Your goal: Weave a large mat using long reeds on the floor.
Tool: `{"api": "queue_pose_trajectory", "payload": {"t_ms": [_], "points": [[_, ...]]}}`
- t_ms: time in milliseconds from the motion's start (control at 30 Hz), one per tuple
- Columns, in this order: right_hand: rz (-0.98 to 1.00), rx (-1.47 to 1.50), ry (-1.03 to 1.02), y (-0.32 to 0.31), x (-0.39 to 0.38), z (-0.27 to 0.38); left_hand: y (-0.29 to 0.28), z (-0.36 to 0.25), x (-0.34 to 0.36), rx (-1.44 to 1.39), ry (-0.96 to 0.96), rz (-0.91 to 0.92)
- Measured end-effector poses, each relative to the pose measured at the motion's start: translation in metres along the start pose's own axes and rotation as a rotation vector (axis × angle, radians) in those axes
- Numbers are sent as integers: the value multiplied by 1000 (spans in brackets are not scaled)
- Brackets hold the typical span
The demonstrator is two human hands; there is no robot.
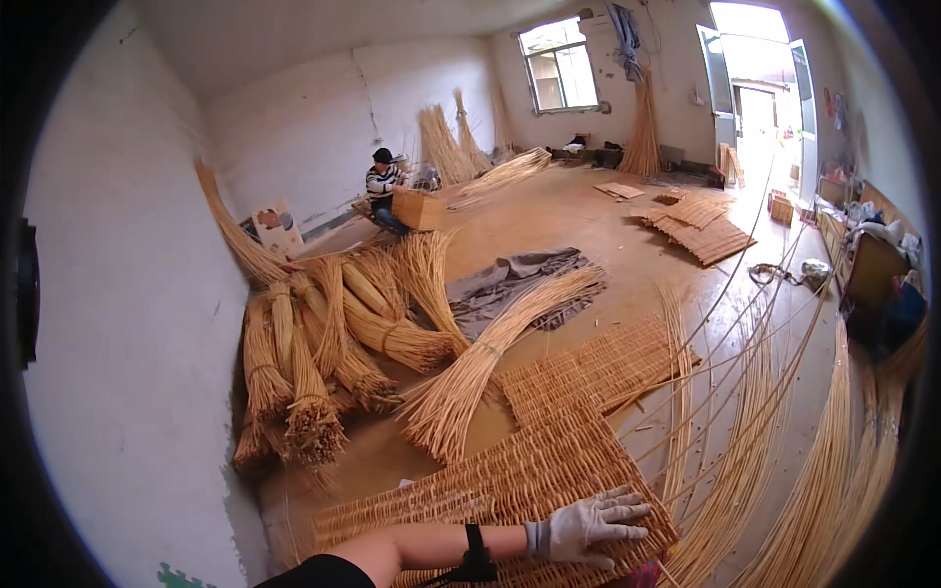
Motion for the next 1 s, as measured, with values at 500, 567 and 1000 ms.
{"api": "queue_pose_trajectory", "payload": {"t_ms": [500, 567, 1000], "points": [[160, 58, -31, -12, 22, 24, -20, -11, 1, 40, 123, -236], [147, 33, -180, -19, 40, 64, -20, -19, 1, 121, 151, -189], [-29, 152, -393, -45, 12, 216, -2, -51, -23, 381, -103, 229]]}}
Point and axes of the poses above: each hand's wrist, its own x-axis towards the middle knuckle, its own y-axis out of the palm, z = x × y, the point moved 5 cm from there along x, towards the middle knuckle, and after that the axes turned 10 degrees about -z, right-handed, at the moved point
